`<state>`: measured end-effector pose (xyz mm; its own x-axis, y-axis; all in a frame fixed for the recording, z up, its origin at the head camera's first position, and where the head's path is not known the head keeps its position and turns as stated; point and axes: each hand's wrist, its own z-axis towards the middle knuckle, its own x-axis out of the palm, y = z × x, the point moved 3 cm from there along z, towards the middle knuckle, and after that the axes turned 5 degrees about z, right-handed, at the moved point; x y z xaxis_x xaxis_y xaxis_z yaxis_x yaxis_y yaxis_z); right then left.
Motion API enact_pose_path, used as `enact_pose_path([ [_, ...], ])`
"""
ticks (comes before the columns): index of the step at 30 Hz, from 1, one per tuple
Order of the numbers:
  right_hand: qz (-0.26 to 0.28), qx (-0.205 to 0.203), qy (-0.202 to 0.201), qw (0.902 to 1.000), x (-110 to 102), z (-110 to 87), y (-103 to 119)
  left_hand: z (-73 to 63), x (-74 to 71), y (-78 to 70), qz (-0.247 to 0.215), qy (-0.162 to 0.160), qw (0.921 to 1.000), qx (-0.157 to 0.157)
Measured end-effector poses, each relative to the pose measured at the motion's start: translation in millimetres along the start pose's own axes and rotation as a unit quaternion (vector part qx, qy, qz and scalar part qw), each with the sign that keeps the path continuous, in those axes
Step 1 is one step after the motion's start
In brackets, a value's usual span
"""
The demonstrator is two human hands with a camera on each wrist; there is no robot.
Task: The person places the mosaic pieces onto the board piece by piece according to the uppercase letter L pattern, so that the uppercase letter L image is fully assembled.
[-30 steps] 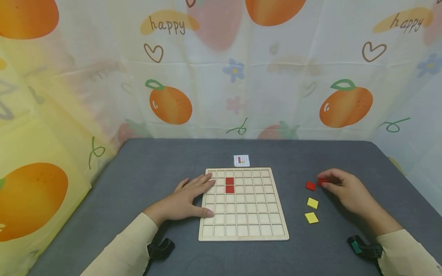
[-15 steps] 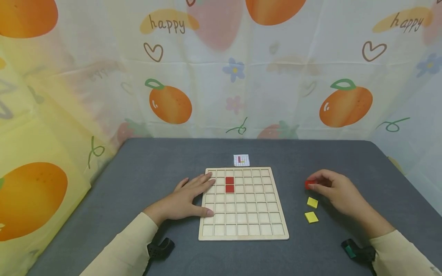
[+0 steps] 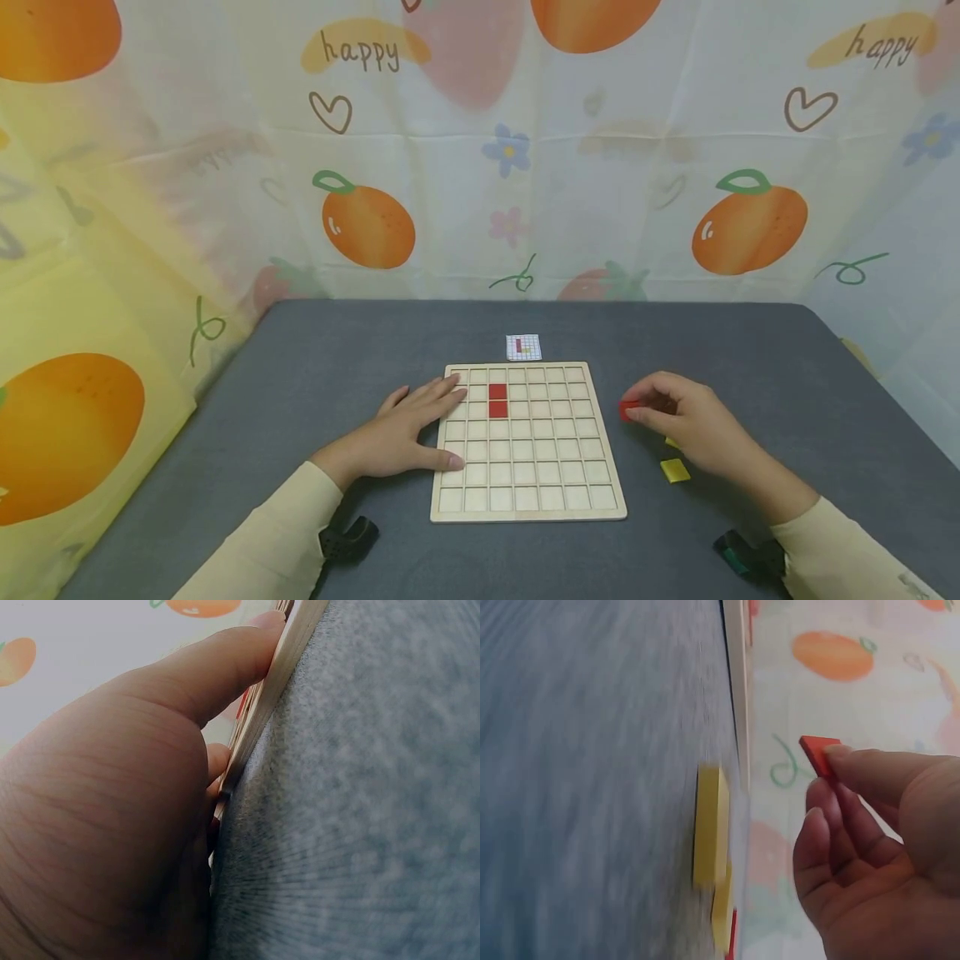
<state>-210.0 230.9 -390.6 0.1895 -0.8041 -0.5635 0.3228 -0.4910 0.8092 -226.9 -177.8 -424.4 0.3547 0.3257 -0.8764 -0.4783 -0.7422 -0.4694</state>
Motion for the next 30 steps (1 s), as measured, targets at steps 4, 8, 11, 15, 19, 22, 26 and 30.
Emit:
enact_pose_path([
  [4,0.025,-0.022,0.015,0.9993,14,6.3,10,-0.3,0.2,0.5,0.0,0.0,1.0,0.002],
  [8,0.045,-0.035,0.03,0.9979,27,13.2,21,0.0,0.3,1.1,-0.002,0.001,1.0,0.004],
  [11,0.05,-0.039,0.033,0.9974,35,18.4,29,1.1,0.8,1.9,-0.003,0.001,1.0,0.009],
  [15,0.063,-0.039,0.041,0.9964,45,24.9,37,2.1,1.0,2.0,-0.003,0.001,0.9999,0.013],
  [19,0.084,-0.041,0.055,0.9941,56,31.5,47,1.9,0.4,1.3,-0.003,0.003,0.9999,0.01],
  [22,0.095,-0.041,0.061,0.9927,65,36.8,54,2.2,0.6,1.4,-0.003,0.005,1.0,0.008],
  [26,0.104,-0.048,0.067,0.9911,77,45.7,62,2.1,0.5,1.5,-0.004,0.007,1.0,0.005],
  [30,0.105,-0.063,0.066,0.9902,89,53.6,69,0.8,0.0,1.6,-0.005,0.008,1.0,0.003],
])
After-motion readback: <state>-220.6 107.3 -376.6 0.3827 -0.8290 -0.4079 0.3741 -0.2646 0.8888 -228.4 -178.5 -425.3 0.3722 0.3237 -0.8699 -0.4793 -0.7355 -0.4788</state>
